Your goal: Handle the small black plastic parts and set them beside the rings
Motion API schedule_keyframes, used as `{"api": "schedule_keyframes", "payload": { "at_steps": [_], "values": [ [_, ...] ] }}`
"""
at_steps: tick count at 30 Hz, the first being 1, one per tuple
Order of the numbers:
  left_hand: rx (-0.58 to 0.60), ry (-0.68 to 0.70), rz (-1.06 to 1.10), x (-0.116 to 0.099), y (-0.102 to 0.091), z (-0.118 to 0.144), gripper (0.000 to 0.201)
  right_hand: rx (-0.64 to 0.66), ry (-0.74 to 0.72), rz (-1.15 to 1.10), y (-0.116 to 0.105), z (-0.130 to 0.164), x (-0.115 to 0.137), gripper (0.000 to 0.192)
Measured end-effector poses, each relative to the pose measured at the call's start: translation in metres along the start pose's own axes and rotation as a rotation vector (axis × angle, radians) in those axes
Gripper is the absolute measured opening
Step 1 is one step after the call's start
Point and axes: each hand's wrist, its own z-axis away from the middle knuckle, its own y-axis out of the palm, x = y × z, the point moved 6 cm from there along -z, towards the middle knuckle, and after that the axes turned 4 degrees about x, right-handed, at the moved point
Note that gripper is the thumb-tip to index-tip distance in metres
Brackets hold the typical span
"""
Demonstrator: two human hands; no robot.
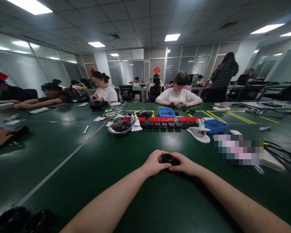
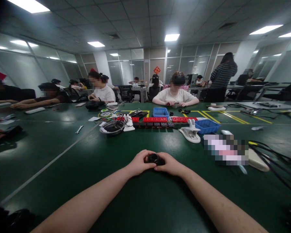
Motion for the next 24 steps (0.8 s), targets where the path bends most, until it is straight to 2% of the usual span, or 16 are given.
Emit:
{"api": "schedule_keyframes", "payload": {
  "at_steps": [5,11,17,24],
  "values": [
    [0.038,0.036,0.009,0.003,0.001,-0.002,0.044,0.073,0.005,-0.045,-0.002,-0.001,-0.001,0.031],
    [0.02,0.087,0.03,-0.001,0.0,-0.001,0.039,0.063,0.042,-0.051,-0.002,-0.002,-0.007,0.029],
    [0.045,0.024,0.01,0.004,0.002,-0.002,0.043,0.054,0.049,-0.027,-0.002,-0.002,-0.01,0.031],
    [0.021,0.021,-0.004,0.006,0.002,-0.003,0.044,0.054,0.05,-0.048,-0.001,-0.003,-0.012,0.032]
  ]
}}
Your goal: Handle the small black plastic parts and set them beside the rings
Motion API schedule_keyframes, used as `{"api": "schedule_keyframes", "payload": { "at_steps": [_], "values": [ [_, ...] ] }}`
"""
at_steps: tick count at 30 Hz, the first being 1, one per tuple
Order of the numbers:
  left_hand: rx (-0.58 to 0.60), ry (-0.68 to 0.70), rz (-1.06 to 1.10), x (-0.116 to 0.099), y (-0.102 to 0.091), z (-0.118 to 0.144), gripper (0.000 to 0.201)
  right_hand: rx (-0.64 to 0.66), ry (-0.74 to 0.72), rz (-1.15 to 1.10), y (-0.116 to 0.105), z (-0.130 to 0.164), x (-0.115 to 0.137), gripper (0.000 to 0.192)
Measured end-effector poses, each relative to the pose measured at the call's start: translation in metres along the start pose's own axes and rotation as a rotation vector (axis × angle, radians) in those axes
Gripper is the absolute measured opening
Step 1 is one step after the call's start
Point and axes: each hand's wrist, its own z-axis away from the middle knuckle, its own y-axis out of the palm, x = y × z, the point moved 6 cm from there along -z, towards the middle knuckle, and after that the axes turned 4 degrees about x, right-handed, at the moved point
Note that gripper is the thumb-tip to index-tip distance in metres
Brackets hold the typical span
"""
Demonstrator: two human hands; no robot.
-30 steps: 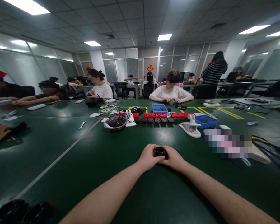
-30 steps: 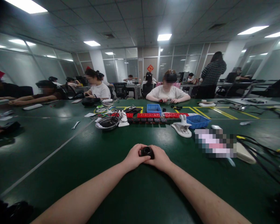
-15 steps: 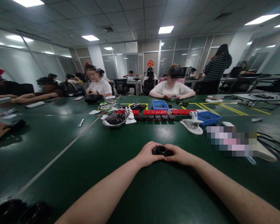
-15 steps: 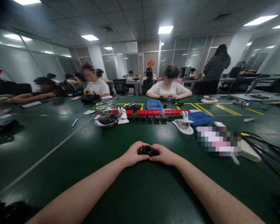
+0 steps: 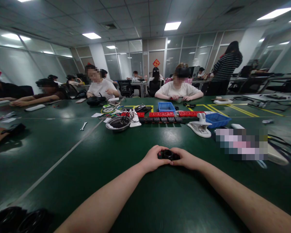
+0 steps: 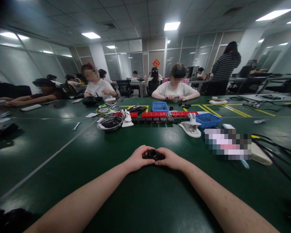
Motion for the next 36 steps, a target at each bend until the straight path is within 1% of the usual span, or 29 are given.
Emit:
{"api": "schedule_keyframes", "payload": {
  "at_steps": [7,10,14,16,17,19,21,22,25,27,30,36],
  "values": [
    [-0.014,-0.043,0.057,0.003,0.004,-0.001,0.049,-0.047,0.073,0.043,-0.001,0.0,-0.007,0.026],
    [-0.038,-0.071,0.056,0.002,0.006,-0.001,0.046,-0.126,0.098,0.123,0.0,-0.001,-0.009,0.03],
    [-0.133,-0.14,0.006,0.002,0.004,0.002,0.043,-0.289,0.177,0.324,0.002,-0.001,-0.008,0.031],
    [-0.167,-0.155,-0.015,0.002,0.002,0.004,0.041,-0.332,0.193,0.394,0.004,-0.001,-0.005,0.029],
    [-0.169,-0.152,-0.019,0.001,0.002,0.004,0.04,-0.333,0.182,0.406,0.005,0.0,-0.003,0.029],
    [-0.146,-0.121,-0.011,-0.001,0.001,0.004,0.039,-0.304,0.118,0.383,0.005,0.0,0.002,0.035],
    [-0.092,-0.071,0.005,-0.002,0.001,0.003,0.039,-0.231,0.032,0.312,0.005,0.0,0.007,0.044],
    [-0.064,-0.05,0.011,-0.002,0.001,0.002,0.039,-0.184,0.001,0.263,0.004,0.0,0.008,0.045],
    [-0.002,-0.003,0.016,-0.002,0.0,0.002,0.043,-0.04,-0.026,0.088,0.002,0.001,0.007,0.036],
    [0.014,0.011,0.023,-0.002,0.0,0.002,0.046,0.016,-0.022,-0.007,0.0,0.001,0.006,0.034],
    [0.026,0.018,0.037,-0.001,-0.001,0.001,0.051,0.054,-0.005,-0.067,0.0,0.001,0.005,0.036],
    [0.052,0.026,0.03,-0.004,-0.001,-0.001,0.045,0.06,0.023,-0.043,-0.002,0.0,-0.001,0.033]
  ]
}}
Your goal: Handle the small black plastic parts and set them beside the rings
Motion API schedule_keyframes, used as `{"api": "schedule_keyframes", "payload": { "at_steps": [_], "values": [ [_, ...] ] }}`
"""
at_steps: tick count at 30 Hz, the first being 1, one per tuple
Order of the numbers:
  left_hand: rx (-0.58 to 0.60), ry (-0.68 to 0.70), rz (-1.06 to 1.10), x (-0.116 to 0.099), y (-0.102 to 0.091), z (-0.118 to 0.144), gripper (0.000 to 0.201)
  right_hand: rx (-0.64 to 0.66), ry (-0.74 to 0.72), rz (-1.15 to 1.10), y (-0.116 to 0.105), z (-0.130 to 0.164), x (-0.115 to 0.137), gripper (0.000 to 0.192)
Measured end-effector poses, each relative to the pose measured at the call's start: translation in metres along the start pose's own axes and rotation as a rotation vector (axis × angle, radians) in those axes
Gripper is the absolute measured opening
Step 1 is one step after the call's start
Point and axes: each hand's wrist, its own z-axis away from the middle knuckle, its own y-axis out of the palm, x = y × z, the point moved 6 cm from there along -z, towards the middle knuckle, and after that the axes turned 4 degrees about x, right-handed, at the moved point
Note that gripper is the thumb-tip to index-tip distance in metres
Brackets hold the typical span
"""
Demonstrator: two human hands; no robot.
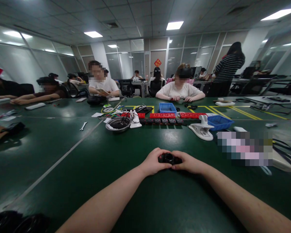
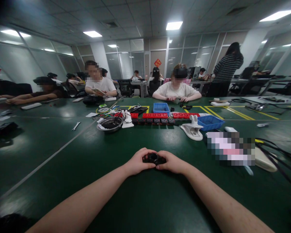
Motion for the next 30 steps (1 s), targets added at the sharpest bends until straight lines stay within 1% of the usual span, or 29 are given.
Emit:
{"api": "schedule_keyframes", "payload": {
  "at_steps": [4,12,18,22,27,30],
  "values": [
    [0.007,-0.023,0.011,0.002,0.0,0.0,0.045,-0.003,0.017,-0.004,-0.001,0.0,-0.001,0.03],
    [-0.013,-0.027,-0.022,0.003,0.001,0.001,0.044,0.004,0.003,-0.025,0.001,0.0,-0.003,0.033],
    [-0.02,-0.011,0.013,0.002,0.001,0.001,0.044,-0.007,-0.006,-0.041,0.002,-0.001,-0.003,0.031],
    [-0.023,-0.027,0.033,0.002,0.001,0.001,0.045,-0.016,0.015,-0.041,0.002,-0.002,-0.004,0.029],
    [-0.064,-0.078,0.032,0.001,0.002,0.001,0.047,-0.062,0.056,-0.024,0.001,-0.002,-0.008,0.028],
    [-0.097,-0.115,0.018,-0.001,0.003,0.001,0.045,-0.134,0.086,0.057,0.0,-0.002,-0.011,0.032]
  ]
}}
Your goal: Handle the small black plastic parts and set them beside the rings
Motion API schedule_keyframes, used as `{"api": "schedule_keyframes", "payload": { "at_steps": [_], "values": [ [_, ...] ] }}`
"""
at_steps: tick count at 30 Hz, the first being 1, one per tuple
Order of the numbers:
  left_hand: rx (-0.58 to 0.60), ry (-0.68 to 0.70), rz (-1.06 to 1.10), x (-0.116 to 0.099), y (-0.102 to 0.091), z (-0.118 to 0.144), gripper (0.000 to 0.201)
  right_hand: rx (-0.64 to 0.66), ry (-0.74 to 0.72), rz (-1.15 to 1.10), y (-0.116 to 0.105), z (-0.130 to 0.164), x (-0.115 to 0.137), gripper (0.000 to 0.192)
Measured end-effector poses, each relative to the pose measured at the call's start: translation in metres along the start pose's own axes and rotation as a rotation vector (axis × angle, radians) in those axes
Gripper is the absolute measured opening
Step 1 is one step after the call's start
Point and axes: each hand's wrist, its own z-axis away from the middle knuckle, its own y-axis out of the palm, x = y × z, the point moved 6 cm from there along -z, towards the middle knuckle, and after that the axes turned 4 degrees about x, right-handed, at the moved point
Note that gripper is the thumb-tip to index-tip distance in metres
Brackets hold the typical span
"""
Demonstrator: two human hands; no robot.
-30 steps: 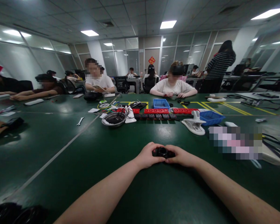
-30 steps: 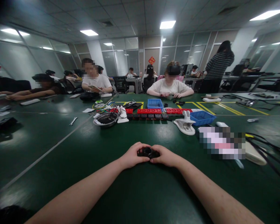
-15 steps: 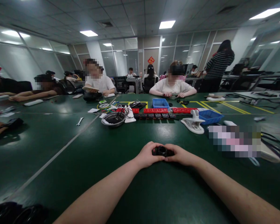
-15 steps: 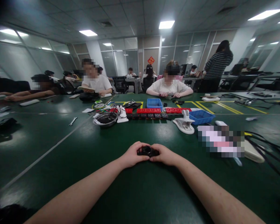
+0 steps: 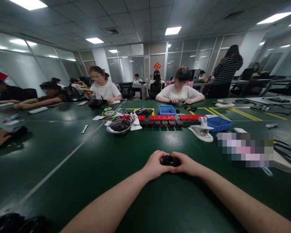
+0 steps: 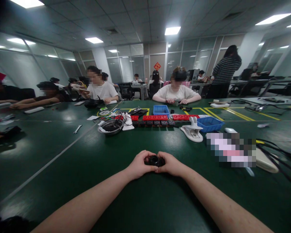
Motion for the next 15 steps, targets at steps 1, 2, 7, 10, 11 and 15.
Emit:
{"api": "schedule_keyframes", "payload": {
  "at_steps": [1,2,7,10,11,15],
  "values": [
    [-0.018,-0.02,-0.009,0.0,0.0,0.001,0.044,-0.038,0.012,0.045,0.0,0.0,0.0,0.033],
    [-0.044,-0.044,-0.023,0.001,0.001,0.001,0.043,-0.081,0.026,0.096,0.0,0.0,0.0,0.034],
    [-0.201,-0.108,-0.096,0.002,-0.001,0.006,0.042,-0.287,0.088,0.356,0.005,0.004,0.01,0.024],
    [-0.154,-0.068,-0.072,0.001,0.0,0.005,0.04,-0.306,0.038,0.371,0.006,0.007,0.017,0.026],
    [-0.113,-0.047,-0.056,0.0,0.0,0.005,0.04,-0.279,-0.001,0.343,0.005,0.007,0.019,0.033],
    [0.035,0.043,-0.019,-0.003,-0.001,0.003,0.043,-0.033,-0.118,0.169,0.002,0.007,0.022,0.041]
  ]
}}
